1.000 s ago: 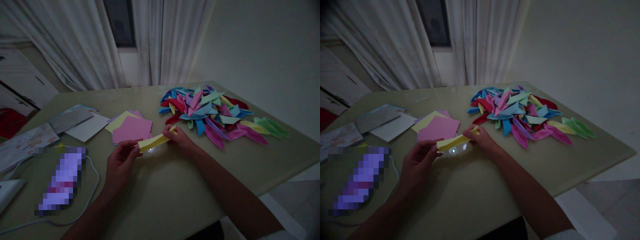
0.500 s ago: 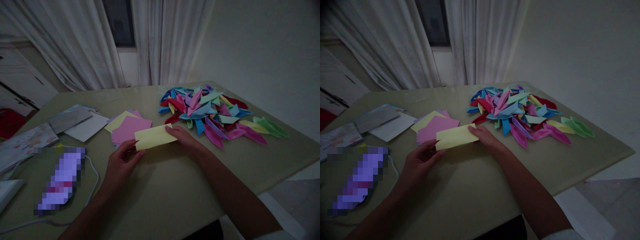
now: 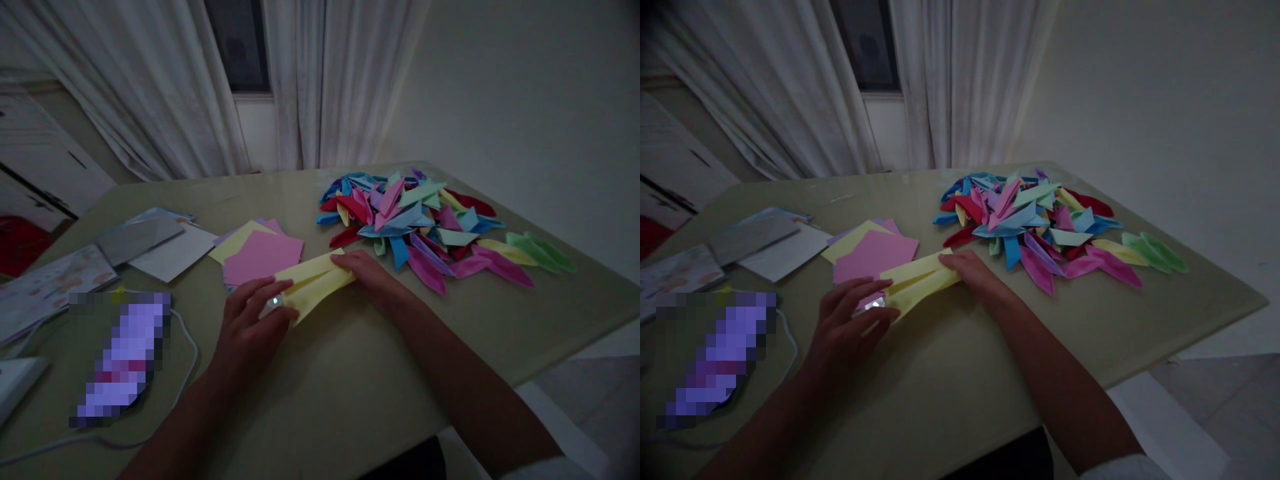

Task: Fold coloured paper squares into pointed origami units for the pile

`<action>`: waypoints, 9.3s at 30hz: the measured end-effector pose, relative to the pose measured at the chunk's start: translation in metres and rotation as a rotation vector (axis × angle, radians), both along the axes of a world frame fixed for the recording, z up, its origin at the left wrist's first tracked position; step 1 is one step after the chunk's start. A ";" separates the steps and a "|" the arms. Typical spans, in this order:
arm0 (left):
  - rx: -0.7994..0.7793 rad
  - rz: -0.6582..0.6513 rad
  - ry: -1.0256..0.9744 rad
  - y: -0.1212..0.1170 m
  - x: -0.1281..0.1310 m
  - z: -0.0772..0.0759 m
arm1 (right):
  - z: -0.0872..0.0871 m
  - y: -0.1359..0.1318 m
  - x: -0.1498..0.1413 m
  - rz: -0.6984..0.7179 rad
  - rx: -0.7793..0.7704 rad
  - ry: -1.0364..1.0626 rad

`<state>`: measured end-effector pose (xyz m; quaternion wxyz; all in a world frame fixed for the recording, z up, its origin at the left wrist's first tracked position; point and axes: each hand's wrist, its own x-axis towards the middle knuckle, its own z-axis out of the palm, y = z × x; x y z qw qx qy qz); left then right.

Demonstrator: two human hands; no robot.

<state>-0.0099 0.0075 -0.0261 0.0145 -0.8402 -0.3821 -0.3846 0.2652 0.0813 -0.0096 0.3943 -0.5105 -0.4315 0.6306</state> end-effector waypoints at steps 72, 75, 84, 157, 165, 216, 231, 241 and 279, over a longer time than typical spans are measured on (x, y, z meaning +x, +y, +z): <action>-0.378 -0.057 0.160 -0.006 0.031 -0.001 | 0.008 -0.054 -0.003 0.518 0.722 -0.710; -0.334 -0.061 0.187 -0.007 0.031 -0.003 | 0.007 -0.055 -0.002 0.507 0.744 -0.765; -0.197 -0.101 0.198 -0.010 0.033 -0.004 | 0.006 -0.055 0.002 0.504 0.778 -0.865; -0.342 -0.298 0.164 -0.009 0.021 0.002 | 0.017 -0.049 0.015 0.615 0.883 -0.818; -0.448 -0.256 0.100 -0.013 0.026 0.009 | 0.014 -0.048 0.014 0.663 0.874 -0.711; -0.323 -0.327 0.339 -0.028 0.019 0.026 | 0.012 -0.052 0.024 0.849 0.942 -0.574; -0.237 -0.300 0.392 -0.030 0.020 0.024 | 0.021 -0.058 0.023 0.915 1.106 -0.808; -0.257 -0.303 0.397 -0.030 0.020 0.026 | 0.028 -0.063 0.018 0.891 1.181 -0.874; -0.311 -0.173 0.219 -0.009 0.006 0.005 | 0.013 -0.038 0.040 0.419 0.886 -1.032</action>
